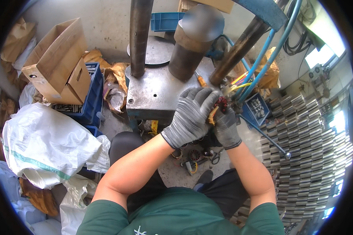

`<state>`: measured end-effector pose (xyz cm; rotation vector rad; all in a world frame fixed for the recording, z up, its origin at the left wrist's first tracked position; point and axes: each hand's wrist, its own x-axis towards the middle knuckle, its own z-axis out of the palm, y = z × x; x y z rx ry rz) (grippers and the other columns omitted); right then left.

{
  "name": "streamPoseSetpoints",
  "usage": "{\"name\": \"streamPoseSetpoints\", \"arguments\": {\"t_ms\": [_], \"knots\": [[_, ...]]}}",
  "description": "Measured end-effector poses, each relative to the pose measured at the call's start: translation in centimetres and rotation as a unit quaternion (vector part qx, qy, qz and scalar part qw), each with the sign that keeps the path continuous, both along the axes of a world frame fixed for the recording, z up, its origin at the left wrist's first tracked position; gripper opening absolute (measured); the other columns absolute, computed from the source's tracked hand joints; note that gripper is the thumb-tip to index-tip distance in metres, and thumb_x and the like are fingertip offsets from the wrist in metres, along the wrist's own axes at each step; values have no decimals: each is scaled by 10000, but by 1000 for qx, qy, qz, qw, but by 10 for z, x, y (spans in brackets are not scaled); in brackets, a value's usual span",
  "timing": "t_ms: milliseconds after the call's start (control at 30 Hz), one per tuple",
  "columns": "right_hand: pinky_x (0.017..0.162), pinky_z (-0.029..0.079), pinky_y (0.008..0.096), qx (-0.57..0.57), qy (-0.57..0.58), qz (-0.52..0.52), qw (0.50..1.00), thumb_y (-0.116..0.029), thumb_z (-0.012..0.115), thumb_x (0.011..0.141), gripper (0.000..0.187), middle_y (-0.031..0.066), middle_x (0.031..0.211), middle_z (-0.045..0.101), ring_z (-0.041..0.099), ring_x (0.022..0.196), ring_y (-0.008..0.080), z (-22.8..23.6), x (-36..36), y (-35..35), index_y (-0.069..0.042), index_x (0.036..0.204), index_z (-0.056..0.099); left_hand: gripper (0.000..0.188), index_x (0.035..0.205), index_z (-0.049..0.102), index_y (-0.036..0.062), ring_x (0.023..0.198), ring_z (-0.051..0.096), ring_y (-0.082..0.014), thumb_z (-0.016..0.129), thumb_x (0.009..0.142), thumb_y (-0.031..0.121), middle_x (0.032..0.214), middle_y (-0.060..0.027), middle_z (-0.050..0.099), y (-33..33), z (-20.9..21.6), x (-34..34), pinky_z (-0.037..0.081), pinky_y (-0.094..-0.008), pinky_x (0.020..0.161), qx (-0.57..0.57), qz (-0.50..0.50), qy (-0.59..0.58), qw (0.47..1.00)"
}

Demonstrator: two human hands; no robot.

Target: The worker uses a hydraulic press and a small hook tool to assemble and align wires in a motor stator.

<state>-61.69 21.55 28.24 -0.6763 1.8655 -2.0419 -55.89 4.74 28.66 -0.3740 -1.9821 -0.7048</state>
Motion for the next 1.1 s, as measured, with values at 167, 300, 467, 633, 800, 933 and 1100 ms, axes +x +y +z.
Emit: {"name": "streamPoseSetpoints", "arguments": {"t_ms": [167,300,467,633,800,933,1100], "knots": [[855,600,328,20,-85,-13,996,-305,717,997,505,66,1180,693,686,1031,142,32,-3,-22,-58,1413,572,802,1300,565,27,1083,636,-411,917,595,174,1169,-197,641,-15,4,-6,524,-488,991,131,-21,-69,989],[752,607,319,2,-191,-17,981,-416,717,980,546,87,1114,715,721,817,156,42,-16,-18,-120,1419,586,562,1140,587,54,1049,664,-270,896,677,125,1059,-122,662,-23,-1,-23,556,-362,987,495,-114,-20,861],[898,567,385,371,342,-8,863,-256,714,947,416,130,1087,715,695,986,269,-36,-58,-4,-114,1333,655,509,1252,635,53,1082,676,-194,853,828,229,1148,-51,697,-67,-3,-25,555,-344,925,667,-320,-88,667],[925,524,477,513,570,22,641,-69,684,856,396,159,1060,706,639,1037,367,-78,-74,-1,-98,1250,705,557,1304,610,90,1067,686,-231,851,847,299,1147,-70,699,-79,-21,-30,532,-398,953,773,-361,-93,512],[822,501,483,395,320,22,861,-74,710,840,273,139,997,682,630,932,352,-125,-108,25,-98,1109,750,647,1360,574,105,1130,691,-280,845,866,423,1207,-107,696,-71,-17,-28,551,-455,973,760,-416,-92,491],[860,535,433,396,570,27,719,-104,745,873,241,129,1051,701,662,975,326,-74,-71,22,-82,1113,739,736,1414,524,108,1111,695,-324,794,887,545,1237,-137,688,-65,-20,-31,574,-498,969,751,-494,-82,431],[898,584,334,188,454,-112,864,-104,656,1016,154,115,1194,727,719,1052,243,-31,-33,18,-63,1159,693,761,1435,522,101,1185,666,-341,723,915,618,1305,-146,664,-56,-12,-22,554,-492,1010,754,-534,-95,370]]}}
